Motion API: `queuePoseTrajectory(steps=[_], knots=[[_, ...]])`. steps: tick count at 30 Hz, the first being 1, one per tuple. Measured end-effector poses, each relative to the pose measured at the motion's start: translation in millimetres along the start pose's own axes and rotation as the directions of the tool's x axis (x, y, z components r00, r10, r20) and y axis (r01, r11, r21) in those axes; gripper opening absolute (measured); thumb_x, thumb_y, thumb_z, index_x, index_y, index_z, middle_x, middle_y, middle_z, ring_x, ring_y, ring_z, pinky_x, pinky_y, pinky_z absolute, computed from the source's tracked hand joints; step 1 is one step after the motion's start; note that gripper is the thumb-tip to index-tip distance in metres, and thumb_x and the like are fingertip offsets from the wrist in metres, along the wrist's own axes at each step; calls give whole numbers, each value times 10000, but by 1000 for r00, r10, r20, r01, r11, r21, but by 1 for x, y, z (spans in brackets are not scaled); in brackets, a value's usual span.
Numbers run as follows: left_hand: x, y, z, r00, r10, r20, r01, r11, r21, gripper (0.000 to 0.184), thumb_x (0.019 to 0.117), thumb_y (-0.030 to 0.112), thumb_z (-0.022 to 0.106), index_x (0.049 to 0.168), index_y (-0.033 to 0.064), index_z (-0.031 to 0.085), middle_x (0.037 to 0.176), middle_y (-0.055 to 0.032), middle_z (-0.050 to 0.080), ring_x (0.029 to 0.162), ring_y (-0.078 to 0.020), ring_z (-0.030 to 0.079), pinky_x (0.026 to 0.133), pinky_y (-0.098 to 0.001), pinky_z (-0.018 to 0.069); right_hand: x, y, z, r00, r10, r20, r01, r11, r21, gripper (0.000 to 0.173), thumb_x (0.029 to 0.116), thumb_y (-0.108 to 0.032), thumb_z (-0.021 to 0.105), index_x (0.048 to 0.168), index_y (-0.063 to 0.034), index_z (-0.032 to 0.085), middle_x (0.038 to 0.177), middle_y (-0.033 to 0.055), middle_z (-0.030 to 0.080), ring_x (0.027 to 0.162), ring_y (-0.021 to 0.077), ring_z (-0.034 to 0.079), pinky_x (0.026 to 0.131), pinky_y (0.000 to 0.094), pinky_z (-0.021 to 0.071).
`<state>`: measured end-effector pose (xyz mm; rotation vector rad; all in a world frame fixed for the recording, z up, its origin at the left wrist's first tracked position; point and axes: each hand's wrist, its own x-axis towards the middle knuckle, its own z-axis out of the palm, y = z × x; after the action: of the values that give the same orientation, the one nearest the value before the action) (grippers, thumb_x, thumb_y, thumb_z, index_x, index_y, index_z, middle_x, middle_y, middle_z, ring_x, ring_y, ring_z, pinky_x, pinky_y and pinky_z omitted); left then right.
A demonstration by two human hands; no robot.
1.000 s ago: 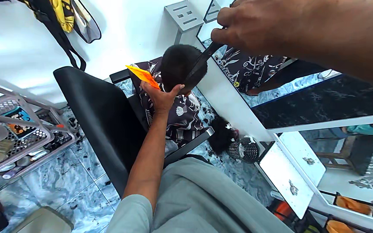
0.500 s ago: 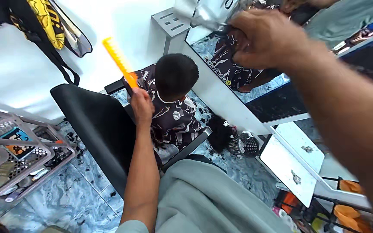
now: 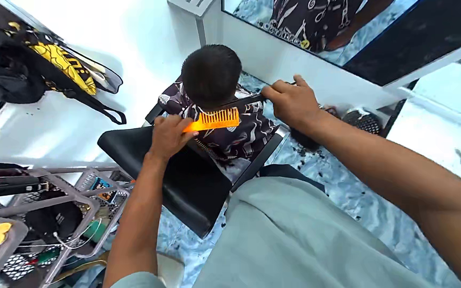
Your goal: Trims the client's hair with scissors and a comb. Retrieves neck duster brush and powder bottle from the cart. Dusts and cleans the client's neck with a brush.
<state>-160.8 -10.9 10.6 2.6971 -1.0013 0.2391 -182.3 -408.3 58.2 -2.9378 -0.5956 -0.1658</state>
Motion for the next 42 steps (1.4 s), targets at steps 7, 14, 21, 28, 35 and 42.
queuePoseTrajectory(steps=[7, 14, 21, 28, 35, 42], knots=[[18, -41, -32, 960, 106, -259, -68, 986, 149, 351, 1009, 461, 620, 1239, 219, 725, 872, -135, 660, 864, -348, 618, 964, -612, 366, 2, -14, 23, 999, 21, -24, -22, 999, -44, 321, 997, 34, 493, 1274, -84, 603, 1065, 238, 662, 954, 453, 690, 935, 731, 449], [31, -41, -43, 931, 157, -329, -92, 974, 206, 334, 993, 477, 643, 1222, 249, 729, 850, -116, 646, 864, -333, 612, 982, -596, 357, 3, -20, 27, 994, 93, -54, -94, 995, -25, 313, 993, 29, 505, 1271, -75, 607, 1081, 237, 664, 954, 448, 692, 870, 699, 479], [36, -41, -46, 924, 181, -337, -104, 967, 233, 336, 987, 476, 656, 1235, 262, 730, 842, -108, 627, 870, -321, 602, 991, -587, 343, 3, -24, 32, 988, 130, -78, -131, 991, -15, 347, 955, 23, 566, 1279, -89, 614, 1079, 228, 666, 948, 436, 693, 889, 703, 474], [38, -40, -50, 919, 197, -341, -114, 962, 249, 349, 984, 488, 657, 1248, 269, 726, 822, -100, 608, 860, -316, 588, 988, -573, 342, 1, -27, 37, 979, 162, -121, -161, 987, 13, 351, 964, 30, 511, 1271, -100, 619, 1055, 216, 668, 929, 420, 698, 885, 697, 473], [40, -37, -57, 917, 227, -329, -146, 956, 255, 349, 983, 472, 665, 1247, 254, 730, 805, -103, 603, 838, -318, 584, 981, -575, 346, -2, -29, 33, 971, 213, -106, -208, 977, 53, 358, 960, 12, 523, 1283, -104, 621, 1080, 205, 670, 958, 410, 694, 898, 688, 467], [45, -30, -66, 916, 244, -317, -152, 945, 289, 358, 983, 474, 666, 1233, 228, 733, 779, -103, 591, 811, -315, 579, 976, -564, 356, -2, -25, 32, 973, 211, -89, -204, 975, 88, 341, 961, 6, 537, 1272, -107, 621, 1074, 203, 663, 984, 410, 689, 956, 711, 446]])
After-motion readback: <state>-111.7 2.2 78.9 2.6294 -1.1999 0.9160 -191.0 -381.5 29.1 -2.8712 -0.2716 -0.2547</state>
